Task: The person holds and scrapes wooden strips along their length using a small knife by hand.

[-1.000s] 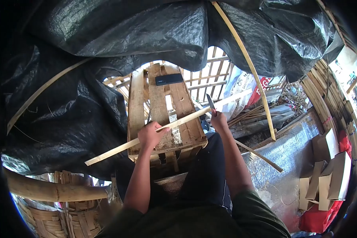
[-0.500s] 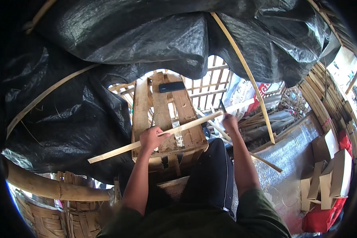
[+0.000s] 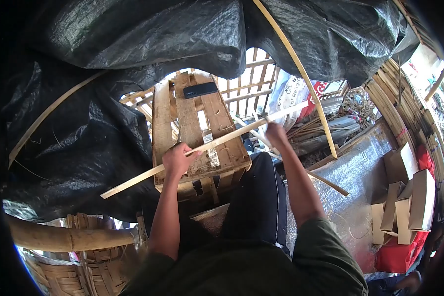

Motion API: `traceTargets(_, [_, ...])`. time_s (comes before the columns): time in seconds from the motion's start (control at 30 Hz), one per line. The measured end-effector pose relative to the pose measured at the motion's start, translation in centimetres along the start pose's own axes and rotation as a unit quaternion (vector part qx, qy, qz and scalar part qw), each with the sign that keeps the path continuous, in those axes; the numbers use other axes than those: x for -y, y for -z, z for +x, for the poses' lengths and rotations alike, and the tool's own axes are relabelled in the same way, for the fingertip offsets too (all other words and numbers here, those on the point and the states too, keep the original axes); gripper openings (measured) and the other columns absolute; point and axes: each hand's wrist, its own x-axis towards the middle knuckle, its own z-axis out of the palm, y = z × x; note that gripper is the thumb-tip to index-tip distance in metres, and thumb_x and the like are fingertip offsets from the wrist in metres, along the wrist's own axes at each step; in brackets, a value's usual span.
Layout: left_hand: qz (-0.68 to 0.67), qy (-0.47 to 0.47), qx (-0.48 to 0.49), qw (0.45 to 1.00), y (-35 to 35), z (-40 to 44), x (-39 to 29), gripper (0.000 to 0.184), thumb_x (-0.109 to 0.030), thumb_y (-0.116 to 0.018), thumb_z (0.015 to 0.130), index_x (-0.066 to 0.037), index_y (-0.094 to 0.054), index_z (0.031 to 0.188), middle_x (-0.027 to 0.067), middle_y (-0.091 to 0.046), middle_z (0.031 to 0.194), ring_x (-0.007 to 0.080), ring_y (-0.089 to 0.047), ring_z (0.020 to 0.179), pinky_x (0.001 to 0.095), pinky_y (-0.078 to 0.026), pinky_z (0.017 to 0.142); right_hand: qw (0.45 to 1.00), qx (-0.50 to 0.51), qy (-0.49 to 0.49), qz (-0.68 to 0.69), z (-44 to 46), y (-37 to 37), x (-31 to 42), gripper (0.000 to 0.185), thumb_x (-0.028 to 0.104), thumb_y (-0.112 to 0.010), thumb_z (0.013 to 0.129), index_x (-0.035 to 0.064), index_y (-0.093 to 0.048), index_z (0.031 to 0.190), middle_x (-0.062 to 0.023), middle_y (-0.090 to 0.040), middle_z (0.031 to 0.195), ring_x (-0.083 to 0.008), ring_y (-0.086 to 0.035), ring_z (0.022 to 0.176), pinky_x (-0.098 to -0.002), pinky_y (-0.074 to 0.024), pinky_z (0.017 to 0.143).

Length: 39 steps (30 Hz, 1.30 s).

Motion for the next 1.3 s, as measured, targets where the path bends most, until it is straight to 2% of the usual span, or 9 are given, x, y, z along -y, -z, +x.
traceTargets(0.33, [0.003, 0.007, 0.005, 1.0, 0.4, 0.3, -0.4, 0.049, -0.058, -0.078, 0.068, -0.011, -0.064, 0.075, 0.0043, -0.065, 0.065, 0.0248, -0.064, 0.061, 0.0367, -0.049, 0.059, 0.989, 0.147, -0.022, 0.003, -4.5, -0.8, 5.7, 0.049, 0.039, -0.042, 0.102, -0.0024, -0.062, 0.084, -0.0082, -0.054, 0.058, -0.0192, -0.052, 0.045, -0.0363, -0.0416, 0.04])
traceTargets(0.47, [0.02, 0.007, 0.008, 1.0, 0.2, 0.4, -0.4, 0.049, -0.058, -0.078, 0.068, -0.011, -0.064, 0.075, 0.0043, -0.065, 0.065, 0.0244, -0.065, 0.061, 0.0365, -0.049, 0.059, 0.995, 0.0, -0.085, 0.051, -0.9, 0.5, 2.8, 0.052, 0.042, -0.042, 0.101, -0.0041, -0.061, 0.085, -0.0081, -0.054, 0.056, -0.0187, -0.053, 0.043, -0.0358, -0.0424, 0.04])
traceTargets(0.6, [0.023, 0.009, 0.008, 1.0, 0.3, 0.5, -0.5, 0.049, -0.058, -0.078, 0.069, -0.011, -0.064, 0.074, 0.0047, -0.066, 0.065, 0.0246, -0.065, 0.062, 0.0367, -0.05, 0.06, 0.979, -0.018, 0.093, -0.179, -1.0, -2.4, 1.3, 0.051, 0.038, -0.04, 0.102, -0.0039, -0.064, 0.087, -0.011, -0.057, 0.057, -0.0211, -0.055, 0.044, -0.0366, -0.0421, 0.039])
traceTargets(0.73, [0.018, 0.009, 0.009, 1.0, 0.0, 0.4, -0.3, 0.05, -0.059, -0.077, 0.069, -0.011, -0.064, 0.075, 0.0049, -0.066, 0.066, 0.0249, -0.065, 0.063, 0.0372, -0.05, 0.061, 0.998, -0.048, -0.037, -0.035, -0.9, 0.6, 2.5, 0.052, 0.042, -0.043, 0.1, -0.0007, -0.067, 0.084, -0.0174, -0.059, 0.06, -0.0257, -0.058, 0.049, -0.0412, -0.0458, 0.052])
traceTargets(0.83, [0.026, -0.01, -0.01, 1.0, -0.2, 0.4, 0.0, 0.046, -0.058, -0.076, 0.071, -0.013, -0.064, 0.074, 0.0032, -0.066, 0.064, 0.024, -0.066, 0.06, 0.0368, -0.05, 0.059, 0.982, -0.072, 0.141, -0.107, -2.4, -2.6, 2.9, 0.04, 0.033, -0.05, 0.097, -0.0018, -0.067, 0.088, -0.027, -0.063, 0.068, -0.0412, -0.066, 0.063, -0.0474, -0.049, 0.056])
traceTargets(0.97, [0.014, -0.004, -0.002, 1.0, -0.3, 0.4, 0.1, 0.046, -0.058, -0.076, 0.071, -0.013, -0.064, 0.074, 0.0035, -0.066, 0.064, 0.0243, -0.066, 0.06, 0.0367, -0.05, 0.059, 0.993, 0.034, -0.109, 0.018, -2.6, 0.0, 5.6, 0.047, 0.04, -0.05, 0.097, -0.0045, -0.065, 0.096, -0.021, -0.06, 0.059, -0.0328, -0.066, 0.058, -0.0456, -0.0492, 0.057])
traceTargets(1.07, [0.027, -0.004, -0.001, 1.0, -0.2, 0.5, 0.0, 0.046, -0.058, -0.076, 0.071, -0.013, -0.064, 0.074, 0.0035, -0.066, 0.064, 0.0245, -0.066, 0.061, 0.0365, -0.05, 0.059, 0.993, -0.004, 0.083, -0.081, -1.5, -4.2, 2.7, 0.052, 0.045, -0.046, 0.098, -0.0026, -0.067, 0.095, -0.0162, -0.061, 0.059, -0.0238, -0.064, 0.054, -0.0418, -0.0475, 0.05])
traceTargets(1.13, [0.009, 0.003, 0.003, 1.0, -0.2, 0.5, 0.1, 0.047, -0.059, -0.075, 0.071, -0.014, -0.064, 0.075, 0.0035, -0.066, 0.064, 0.0248, -0.066, 0.061, 0.0368, -0.05, 0.059, 0.992, 0.109, -0.064, -0.028, -4.7, -2.2, 8.5, 0.05, 0.045, -0.048, 0.097, -0.0014, -0.068, 0.098, -0.0191, -0.064, 0.065, -0.0269, -0.064, 0.057, -0.0449, -0.0485, 0.054])
traceTargets(1.3, [0.004, 0.021, 0.024, 0.999, 0.4, 0.4, -0.2, 0.05, -0.059, -0.076, 0.07, -0.011, -0.064, 0.076, 0.0057, -0.066, 0.067, 0.0267, -0.066, 0.065, 0.0372, -0.05, 0.062, 0.996, -0.062, 0.038, -0.051, -1.3, -4.1, 2.6, 0.049, 0.045, -0.05, 0.096, 0.0006, -0.069, 0.094, -0.0235, -0.065, 0.07, -0.0392, -0.066, 0.068, -0.047, -0.0505, 0.062])
